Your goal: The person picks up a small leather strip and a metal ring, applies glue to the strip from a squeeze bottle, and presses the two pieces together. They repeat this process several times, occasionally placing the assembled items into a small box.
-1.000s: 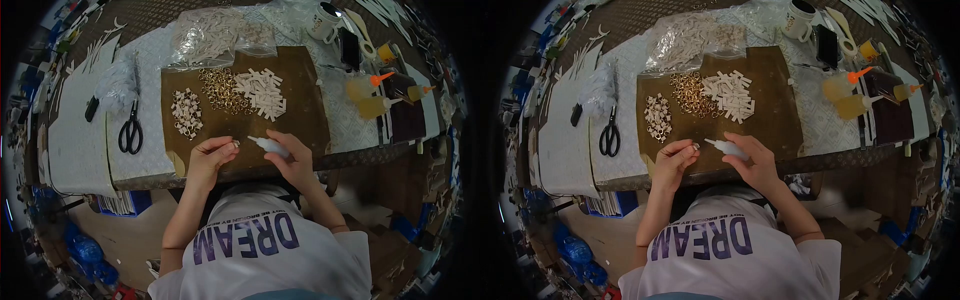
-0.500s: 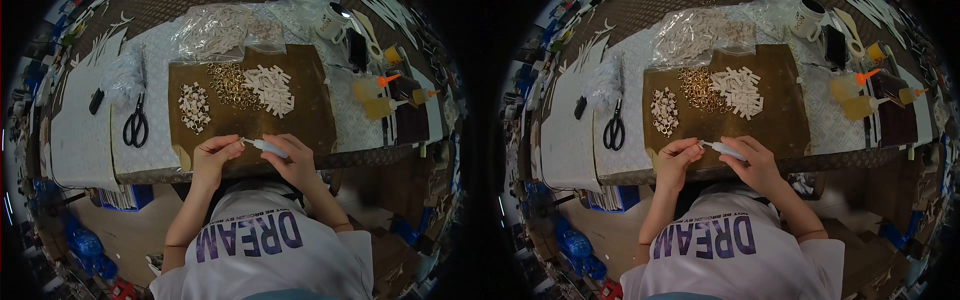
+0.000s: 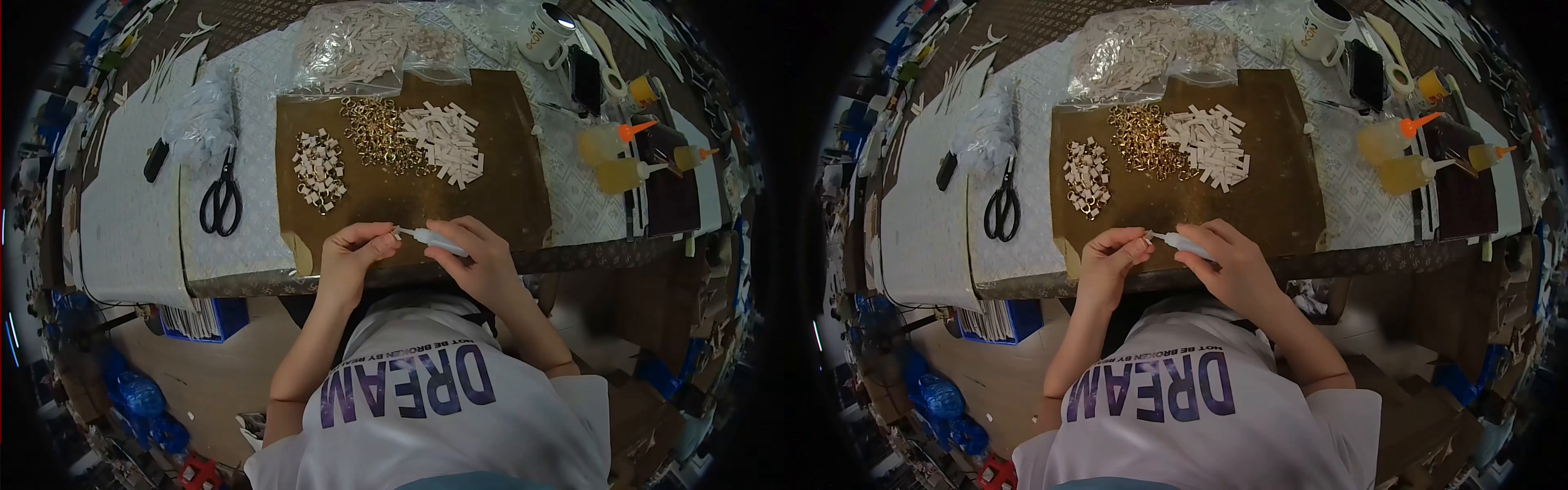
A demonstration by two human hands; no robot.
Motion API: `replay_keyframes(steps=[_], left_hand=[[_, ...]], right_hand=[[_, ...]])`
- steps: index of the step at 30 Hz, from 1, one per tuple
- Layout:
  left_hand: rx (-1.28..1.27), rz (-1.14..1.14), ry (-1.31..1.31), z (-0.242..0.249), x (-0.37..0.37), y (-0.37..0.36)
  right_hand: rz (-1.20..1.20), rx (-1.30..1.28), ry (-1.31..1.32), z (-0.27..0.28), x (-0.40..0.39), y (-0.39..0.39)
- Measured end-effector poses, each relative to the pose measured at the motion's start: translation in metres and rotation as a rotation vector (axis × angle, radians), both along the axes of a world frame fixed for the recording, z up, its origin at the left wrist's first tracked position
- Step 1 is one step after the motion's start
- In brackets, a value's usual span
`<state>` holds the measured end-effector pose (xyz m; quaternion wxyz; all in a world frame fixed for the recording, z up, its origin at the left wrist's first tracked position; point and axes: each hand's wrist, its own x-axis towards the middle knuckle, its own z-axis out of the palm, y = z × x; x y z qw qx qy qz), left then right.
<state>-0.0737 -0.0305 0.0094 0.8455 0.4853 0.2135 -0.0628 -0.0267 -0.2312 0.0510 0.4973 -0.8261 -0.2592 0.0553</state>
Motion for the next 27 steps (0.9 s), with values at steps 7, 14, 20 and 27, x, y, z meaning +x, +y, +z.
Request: replay_keyframes(steps=[7,14,20,27], left_hand=[[-0.303,0.038,0.089,-0.008,0.0,0.005],[-0.288,0.032,0.065,-0.005,0.001,0.004],[-0.245,0.007,0.049,-0.001,0.002,0.005],[-0.207,-0.011,0.055,-0.001,0.003,0.007]], right_hand=[[-0.061,0.225,0.358,-0.007,0.004,-0.006],[-0.094,0.31,0.427,-0.008,0.003,-0.004],[-0.195,0.58,0.452,-0.022,0.012,-0.009],[-0.331,0.543,0.329,-0.045,0.029,-0.034]])
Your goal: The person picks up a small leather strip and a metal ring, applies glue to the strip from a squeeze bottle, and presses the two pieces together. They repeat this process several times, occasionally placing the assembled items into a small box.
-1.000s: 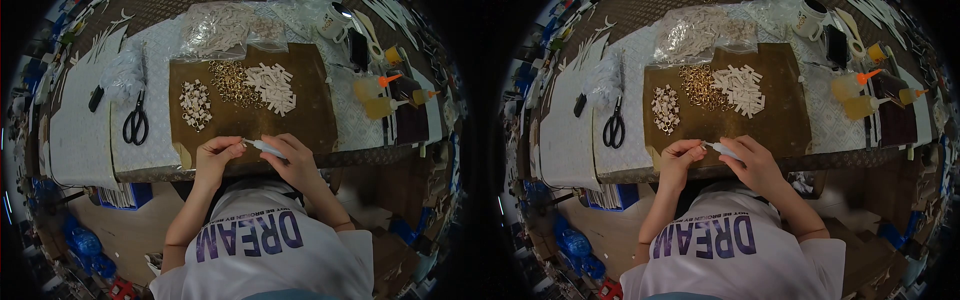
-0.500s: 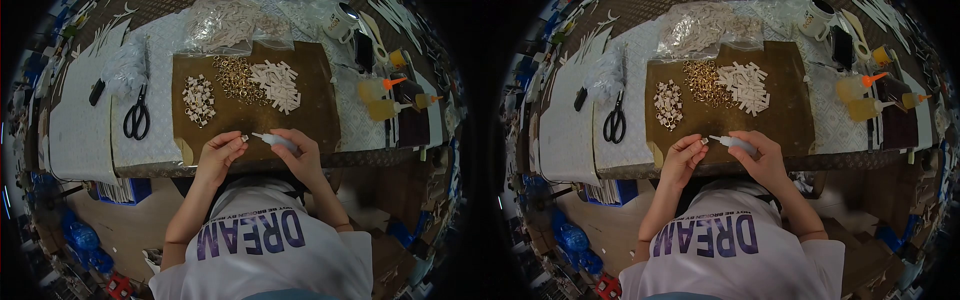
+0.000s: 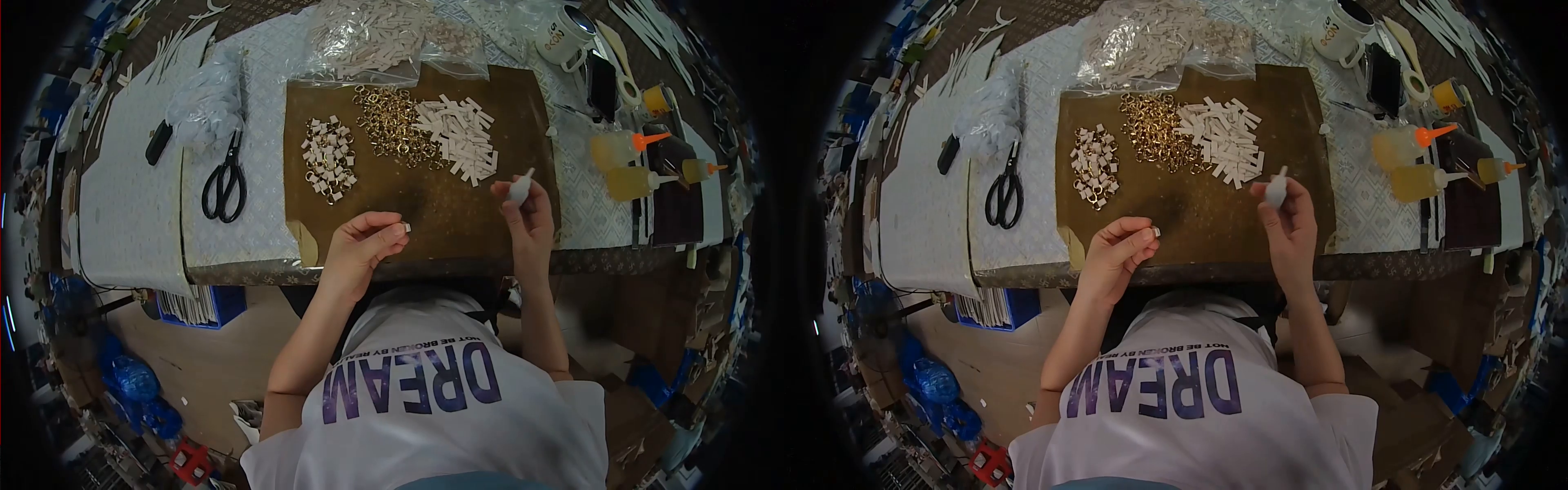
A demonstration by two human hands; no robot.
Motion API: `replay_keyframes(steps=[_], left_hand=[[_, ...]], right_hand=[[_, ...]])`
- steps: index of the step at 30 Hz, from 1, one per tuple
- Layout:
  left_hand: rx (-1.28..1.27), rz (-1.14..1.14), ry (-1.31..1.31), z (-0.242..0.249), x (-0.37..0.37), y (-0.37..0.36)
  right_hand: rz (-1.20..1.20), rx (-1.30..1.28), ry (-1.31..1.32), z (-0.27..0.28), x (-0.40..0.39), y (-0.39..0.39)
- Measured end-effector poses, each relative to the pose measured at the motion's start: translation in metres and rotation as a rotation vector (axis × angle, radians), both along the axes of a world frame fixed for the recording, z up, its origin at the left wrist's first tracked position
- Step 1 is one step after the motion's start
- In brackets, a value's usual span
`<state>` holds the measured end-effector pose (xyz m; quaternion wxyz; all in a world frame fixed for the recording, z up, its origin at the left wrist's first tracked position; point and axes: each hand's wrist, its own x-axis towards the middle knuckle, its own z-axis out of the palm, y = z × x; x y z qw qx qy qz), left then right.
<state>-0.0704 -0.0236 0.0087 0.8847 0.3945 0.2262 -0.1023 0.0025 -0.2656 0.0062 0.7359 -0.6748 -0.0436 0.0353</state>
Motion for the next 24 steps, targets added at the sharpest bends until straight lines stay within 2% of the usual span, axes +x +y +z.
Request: replay_keyframes(steps=[9,12,15,18,21,22,24], left_hand=[[0.012,-0.016,0.012,-0.002,0.004,0.0],[0.023,-0.02,0.013,-0.003,0.005,0.0],[0.018,-0.013,0.011,-0.005,0.007,0.001],[0.043,0.032,0.007,-0.009,0.01,0.002],[0.138,0.114,-0.03,-0.016,0.013,0.004],[0.147,0.109,-0.03,-0.019,0.013,0.004],[0.192,0.121,-0.037,-0.024,0.013,0.007]], right_hand=[[-0.228,-0.249,-0.153,-0.035,0.026,-0.036],[-0.241,-0.361,-0.225,-0.036,0.027,-0.033],[-0.215,-0.39,-0.172,-0.035,0.026,-0.034],[-0.368,-0.531,-0.222,-0.031,0.02,-0.029],[-0.617,-0.677,-0.595,-0.038,0.007,-0.03],[-0.594,-0.544,-0.768,-0.04,0.009,-0.023],[-0.243,-0.621,-0.629,-0.03,0.009,-0.002]])
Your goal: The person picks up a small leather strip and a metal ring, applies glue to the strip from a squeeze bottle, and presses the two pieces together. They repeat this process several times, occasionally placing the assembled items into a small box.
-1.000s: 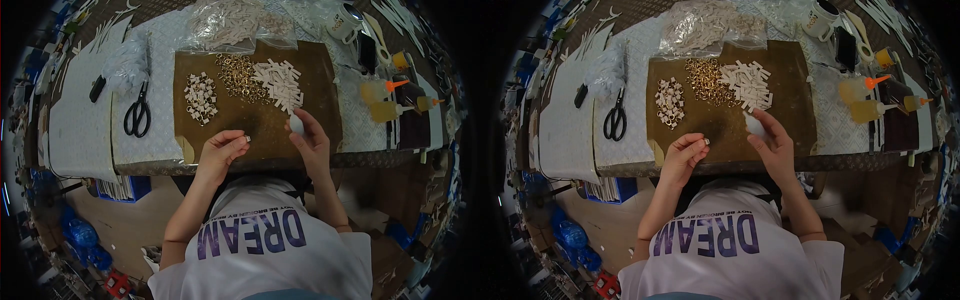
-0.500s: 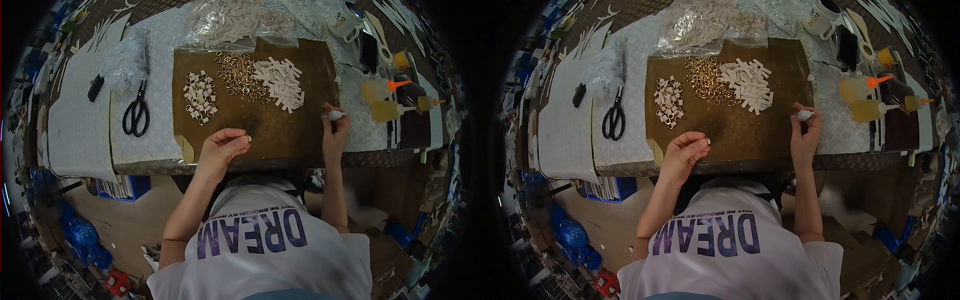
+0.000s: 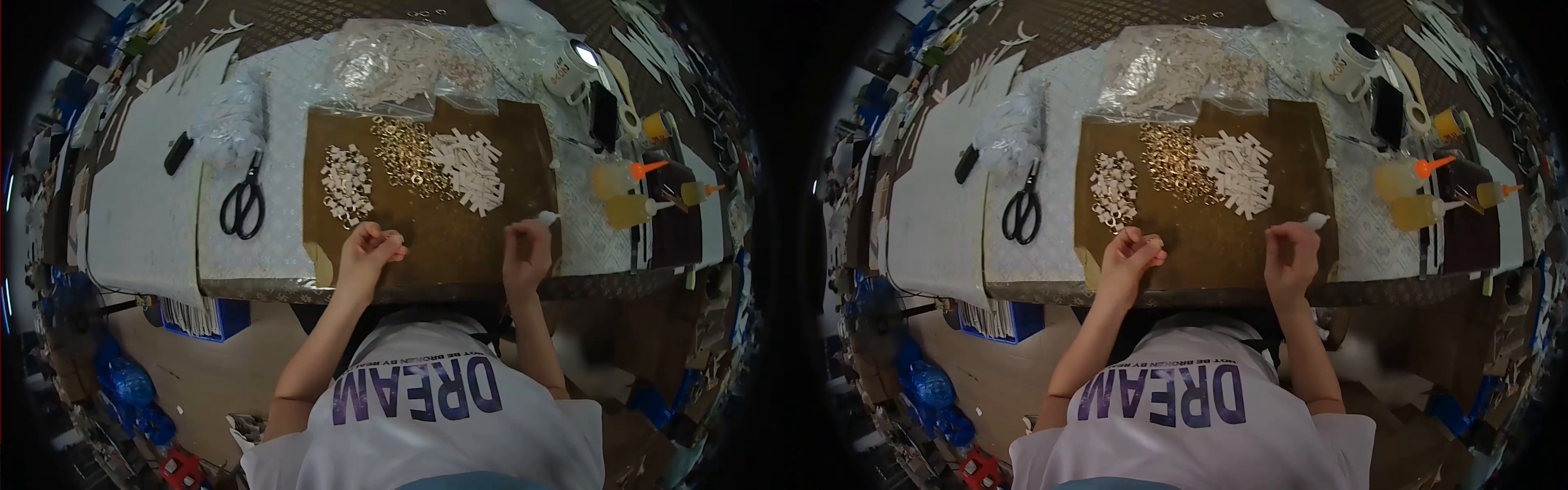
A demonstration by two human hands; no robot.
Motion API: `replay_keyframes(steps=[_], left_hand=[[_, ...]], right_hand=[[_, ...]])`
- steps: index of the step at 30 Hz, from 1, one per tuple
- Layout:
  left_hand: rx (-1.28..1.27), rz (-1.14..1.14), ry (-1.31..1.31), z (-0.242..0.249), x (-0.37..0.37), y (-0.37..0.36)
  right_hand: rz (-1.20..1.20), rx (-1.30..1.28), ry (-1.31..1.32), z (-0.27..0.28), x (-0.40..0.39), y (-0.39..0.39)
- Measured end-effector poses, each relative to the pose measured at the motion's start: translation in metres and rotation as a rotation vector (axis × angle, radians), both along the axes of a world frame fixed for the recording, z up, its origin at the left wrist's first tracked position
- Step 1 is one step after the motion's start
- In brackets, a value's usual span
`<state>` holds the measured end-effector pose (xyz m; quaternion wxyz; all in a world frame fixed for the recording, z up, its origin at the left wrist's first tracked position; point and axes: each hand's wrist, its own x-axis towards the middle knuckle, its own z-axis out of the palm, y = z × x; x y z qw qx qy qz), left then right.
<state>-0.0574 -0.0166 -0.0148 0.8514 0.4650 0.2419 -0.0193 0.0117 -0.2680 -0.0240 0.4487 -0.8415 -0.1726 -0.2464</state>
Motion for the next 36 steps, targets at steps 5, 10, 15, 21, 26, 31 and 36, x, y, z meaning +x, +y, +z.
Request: replay_keyframes(steps=[5,10,15,21,26,31,36], left_hand=[[0.065,-0.017,-0.132,-0.013,-0.004,-0.005],[0.033,-0.016,-0.159,-0.01,-0.011,-0.003],[0.034,-0.043,-0.215,-0.015,-0.008,-0.002],[0.036,-0.062,-0.228,-0.013,-0.011,0.0],[0.041,-0.066,-0.169,-0.007,-0.01,0.0],[0.058,-0.043,-0.128,-0.001,-0.01,0.0],[0.067,-0.017,-0.145,-0.005,-0.008,0.0]], right_hand=[[0.098,-0.1,0.238,0.015,0.021,0.068],[0.073,-0.255,0.317,0.007,0.043,0.081],[0.062,-0.342,0.329,0.006,0.053,0.08],[0.048,-0.162,0.27,0.007,0.044,0.078],[0.126,-0.001,0.263,0.013,0.016,0.073],[0.198,0.133,0.236,-0.009,-0.001,0.073],[0.13,0.05,0.451,0.008,-0.003,0.068]])
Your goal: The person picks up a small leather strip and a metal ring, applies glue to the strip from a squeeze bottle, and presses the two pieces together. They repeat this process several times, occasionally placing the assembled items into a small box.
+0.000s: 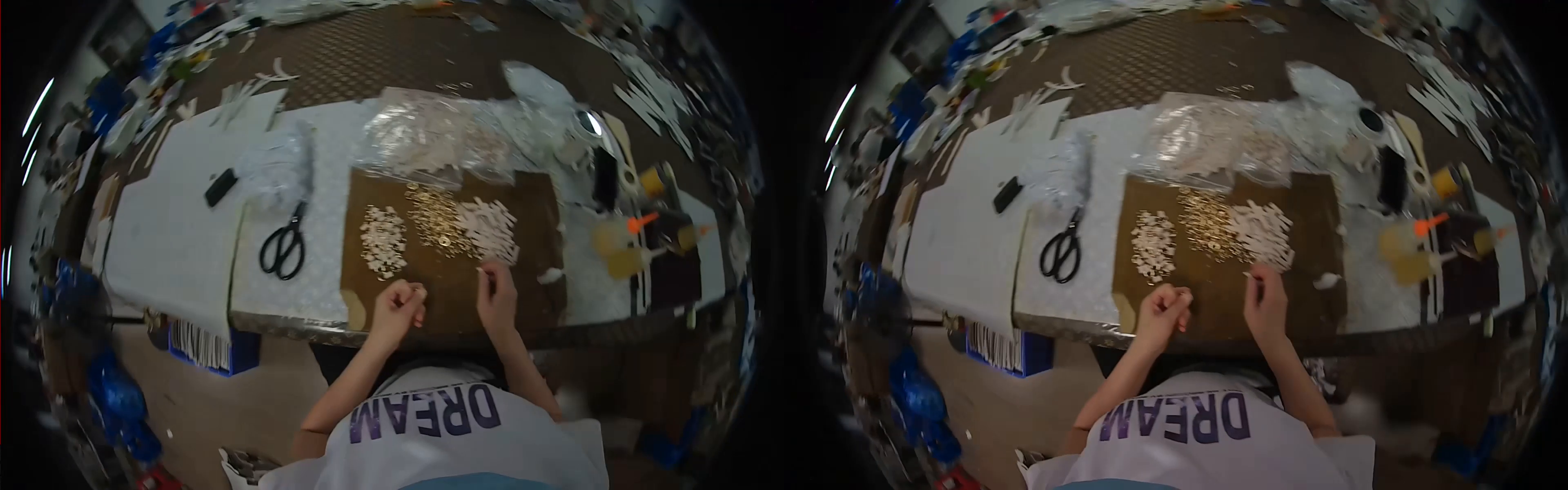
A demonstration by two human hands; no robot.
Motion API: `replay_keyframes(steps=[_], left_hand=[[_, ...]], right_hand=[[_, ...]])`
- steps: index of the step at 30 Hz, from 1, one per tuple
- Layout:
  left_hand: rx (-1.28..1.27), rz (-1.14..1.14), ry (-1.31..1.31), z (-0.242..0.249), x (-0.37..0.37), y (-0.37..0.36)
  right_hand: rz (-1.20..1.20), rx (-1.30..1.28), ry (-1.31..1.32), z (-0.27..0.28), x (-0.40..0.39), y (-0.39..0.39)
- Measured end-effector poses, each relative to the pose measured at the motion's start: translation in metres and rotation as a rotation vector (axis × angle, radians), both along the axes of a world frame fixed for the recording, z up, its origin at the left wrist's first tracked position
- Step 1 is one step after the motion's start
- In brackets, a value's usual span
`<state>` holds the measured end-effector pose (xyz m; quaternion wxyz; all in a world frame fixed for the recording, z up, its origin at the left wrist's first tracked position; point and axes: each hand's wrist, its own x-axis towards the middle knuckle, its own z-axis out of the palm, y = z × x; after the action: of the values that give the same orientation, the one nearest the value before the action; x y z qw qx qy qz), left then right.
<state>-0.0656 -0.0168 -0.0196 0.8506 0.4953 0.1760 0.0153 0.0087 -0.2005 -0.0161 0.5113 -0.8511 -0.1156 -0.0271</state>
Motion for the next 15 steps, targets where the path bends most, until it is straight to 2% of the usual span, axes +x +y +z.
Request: replay_keyframes(steps=[2,7,15], left_hand=[[-0.025,0.003,-0.014,-0.001,0.0,0.0],[-0.029,-0.002,-0.032,0.006,0.0,0.0],[-0.047,-0.015,-0.053,0.005,-0.002,0.002]], right_hand=[[0.034,-0.084,-0.281,-0.012,0.011,-0.002],[0.048,-0.227,-0.371,-0.001,0.013,0.006],[0.125,-0.134,-0.319,0.0,0.012,0.028]])
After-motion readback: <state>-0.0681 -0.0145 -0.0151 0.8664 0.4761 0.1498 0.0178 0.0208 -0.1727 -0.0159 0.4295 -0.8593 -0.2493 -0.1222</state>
